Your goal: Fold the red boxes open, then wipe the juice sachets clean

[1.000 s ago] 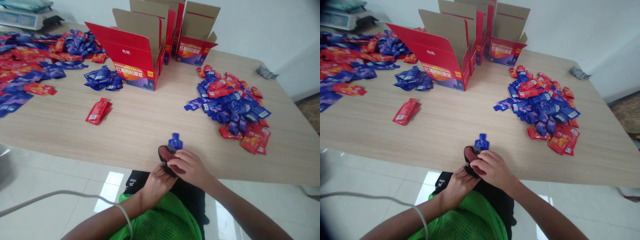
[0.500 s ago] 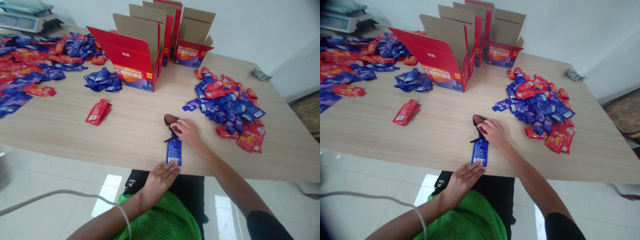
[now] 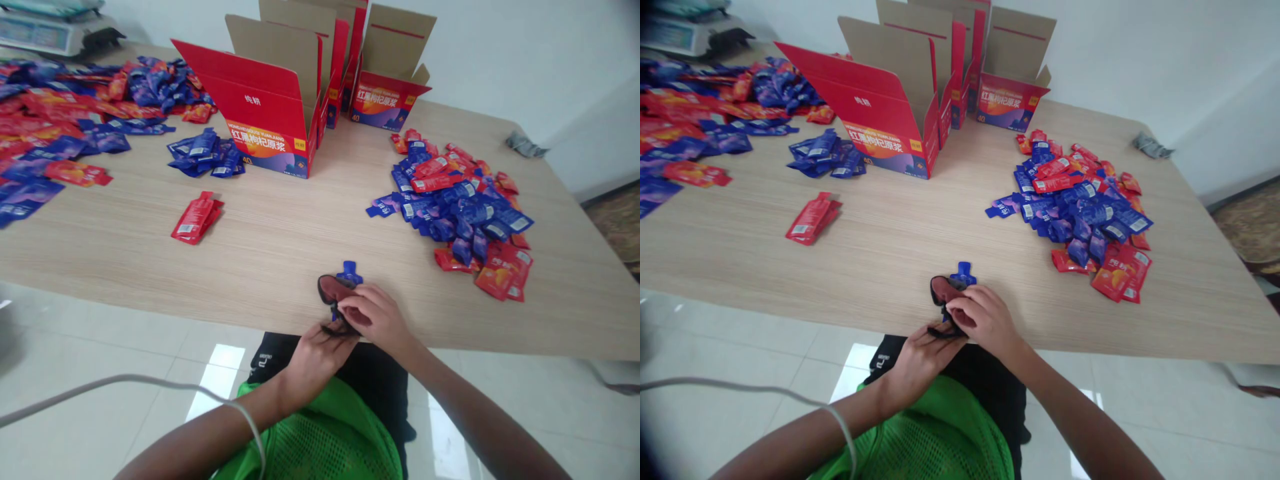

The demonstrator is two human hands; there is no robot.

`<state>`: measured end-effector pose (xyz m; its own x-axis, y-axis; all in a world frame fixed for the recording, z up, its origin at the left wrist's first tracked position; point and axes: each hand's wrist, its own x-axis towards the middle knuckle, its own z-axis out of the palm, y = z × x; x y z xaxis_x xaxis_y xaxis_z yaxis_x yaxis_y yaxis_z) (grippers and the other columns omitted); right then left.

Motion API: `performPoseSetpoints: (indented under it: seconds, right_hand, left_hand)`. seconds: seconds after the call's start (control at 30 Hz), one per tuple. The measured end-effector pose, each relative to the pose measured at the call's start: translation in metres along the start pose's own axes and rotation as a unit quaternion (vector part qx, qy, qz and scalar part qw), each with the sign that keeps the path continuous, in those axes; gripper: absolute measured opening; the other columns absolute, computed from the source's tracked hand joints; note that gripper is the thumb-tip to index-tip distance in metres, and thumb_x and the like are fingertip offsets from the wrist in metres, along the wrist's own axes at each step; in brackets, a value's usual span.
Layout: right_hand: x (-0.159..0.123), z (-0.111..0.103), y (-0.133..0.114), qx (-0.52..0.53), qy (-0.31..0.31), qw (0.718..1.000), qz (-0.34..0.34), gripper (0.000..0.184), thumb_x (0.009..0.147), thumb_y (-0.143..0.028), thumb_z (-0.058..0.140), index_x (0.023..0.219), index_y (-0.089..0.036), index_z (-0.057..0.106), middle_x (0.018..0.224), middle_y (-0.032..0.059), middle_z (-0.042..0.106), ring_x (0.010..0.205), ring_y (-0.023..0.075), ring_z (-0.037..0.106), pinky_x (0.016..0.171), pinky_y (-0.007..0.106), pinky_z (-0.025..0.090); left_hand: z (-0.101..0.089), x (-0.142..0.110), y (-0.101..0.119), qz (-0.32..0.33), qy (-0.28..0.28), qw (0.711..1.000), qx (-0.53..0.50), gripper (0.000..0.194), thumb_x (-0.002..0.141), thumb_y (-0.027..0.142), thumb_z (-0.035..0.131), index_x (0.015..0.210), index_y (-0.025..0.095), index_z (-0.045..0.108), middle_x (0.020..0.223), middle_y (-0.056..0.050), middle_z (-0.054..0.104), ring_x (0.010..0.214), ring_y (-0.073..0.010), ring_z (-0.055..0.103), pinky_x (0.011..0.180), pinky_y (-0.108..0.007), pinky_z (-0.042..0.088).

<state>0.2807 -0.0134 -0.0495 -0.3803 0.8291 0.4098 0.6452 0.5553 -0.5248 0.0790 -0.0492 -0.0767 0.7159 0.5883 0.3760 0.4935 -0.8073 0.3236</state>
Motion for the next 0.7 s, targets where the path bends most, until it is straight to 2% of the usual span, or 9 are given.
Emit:
performPoseSetpoints:
  seconds: [0.07, 0.13, 0.3, 0.4, 0.47, 0.57, 0.63, 0.7]
  right_hand:
    - [0.012, 0.003, 0.015, -0.022, 0.007, 1.0, -0.006, 0.014, 0.097, -0.021, 0.069, 0.108, -0.028, 0.071, 0.106, 0.0044, 0.073, 0.103, 0.0224, 0.066, 0.095, 0.04, 0.056]
    - [0.029, 0.005, 0.031, -0.041, 0.01, 0.999, -0.003, 0.012, 0.098, -0.023, 0.068, 0.108, -0.028, 0.072, 0.106, 0.0045, 0.073, 0.103, 0.0227, 0.066, 0.095, 0.039, 0.055]
    - [0.073, 0.003, 0.067, -0.116, 0.04, 0.992, -0.005, 0.011, 0.1, -0.026, 0.065, 0.106, -0.027, 0.075, 0.105, 0.0053, 0.074, 0.102, 0.023, 0.067, 0.095, 0.038, 0.054]
    - [0.088, -0.013, 0.074, -0.131, 0.126, 0.983, 0.024, 0.014, 0.101, -0.031, 0.064, 0.107, -0.025, 0.075, 0.106, 0.0071, 0.074, 0.102, 0.0237, 0.068, 0.095, 0.039, 0.054]
    - [0.086, -0.029, 0.069, -0.107, 0.217, 0.968, 0.067, 0.017, 0.099, -0.036, 0.067, 0.108, -0.024, 0.075, 0.105, 0.0072, 0.075, 0.101, 0.0235, 0.068, 0.095, 0.039, 0.055]
    - [0.062, -0.05, 0.052, -0.059, 0.326, 0.932, 0.145, 0.022, 0.096, -0.042, 0.072, 0.104, -0.023, 0.075, 0.103, 0.0066, 0.076, 0.096, 0.023, 0.07, 0.093, 0.039, 0.055]
    - [0.037, -0.058, 0.044, -0.026, 0.362, 0.909, 0.206, 0.027, 0.093, -0.047, 0.073, 0.103, -0.022, 0.076, 0.102, 0.007, 0.077, 0.096, 0.0235, 0.071, 0.093, 0.039, 0.055]
    - [0.009, -0.059, 0.04, 0.007, 0.372, 0.889, 0.265, 0.033, 0.09, -0.051, 0.074, 0.103, -0.021, 0.076, 0.102, 0.0077, 0.078, 0.096, 0.0249, 0.072, 0.092, 0.04, 0.055]
  left_hand:
    - [-0.003, 0.001, 0.0, 0.006, 0.006, 1.0, 0.007, 0.033, 0.11, 0.014, 0.043, 0.134, 0.017, 0.066, 0.131, -0.006, 0.075, 0.121, -0.0196, 0.07, 0.106, -0.034, 0.051]
    - [-0.004, 0.001, -0.001, 0.012, 0.011, 1.0, 0.019, 0.036, 0.112, 0.015, 0.038, 0.136, 0.017, 0.065, 0.142, -0.006, 0.069, 0.13, -0.0195, 0.065, 0.108, -0.035, 0.05]
    - [0.001, -0.002, -0.001, 0.009, 0.0, 1.0, 0.021, 0.034, 0.112, 0.017, 0.042, 0.137, 0.017, 0.064, 0.145, -0.006, 0.066, 0.136, -0.0201, 0.061, 0.11, -0.036, 0.049]
    - [-0.002, 0.002, 0.0, 0.004, -0.016, 1.0, 0.009, 0.031, 0.109, 0.019, 0.052, 0.138, 0.017, 0.063, 0.143, -0.008, 0.068, 0.134, -0.0228, 0.063, 0.11, -0.038, 0.05]
    - [-0.009, 0.009, -0.003, -0.013, -0.038, 0.999, -0.017, 0.039, 0.104, 0.025, 0.065, 0.141, 0.018, 0.06, 0.138, -0.008, 0.071, 0.131, -0.0254, 0.064, 0.108, -0.04, 0.051]
    - [-0.023, 0.022, -0.011, -0.048, -0.059, 0.993, -0.095, 0.06, 0.092, 0.038, 0.081, 0.145, 0.022, 0.057, 0.13, -0.005, 0.074, 0.125, -0.0254, 0.067, 0.107, -0.04, 0.053]
    - [-0.031, 0.029, -0.017, -0.076, -0.045, 0.986, -0.144, 0.06, 0.091, 0.039, 0.082, 0.143, 0.023, 0.058, 0.124, -0.003, 0.076, 0.118, -0.0226, 0.068, 0.104, -0.036, 0.054]
    - [-0.033, 0.033, -0.02, -0.097, -0.011, 0.982, -0.164, 0.048, 0.096, 0.036, 0.076, 0.14, 0.023, 0.06, 0.118, -0.002, 0.077, 0.112, -0.0207, 0.069, 0.103, -0.034, 0.055]
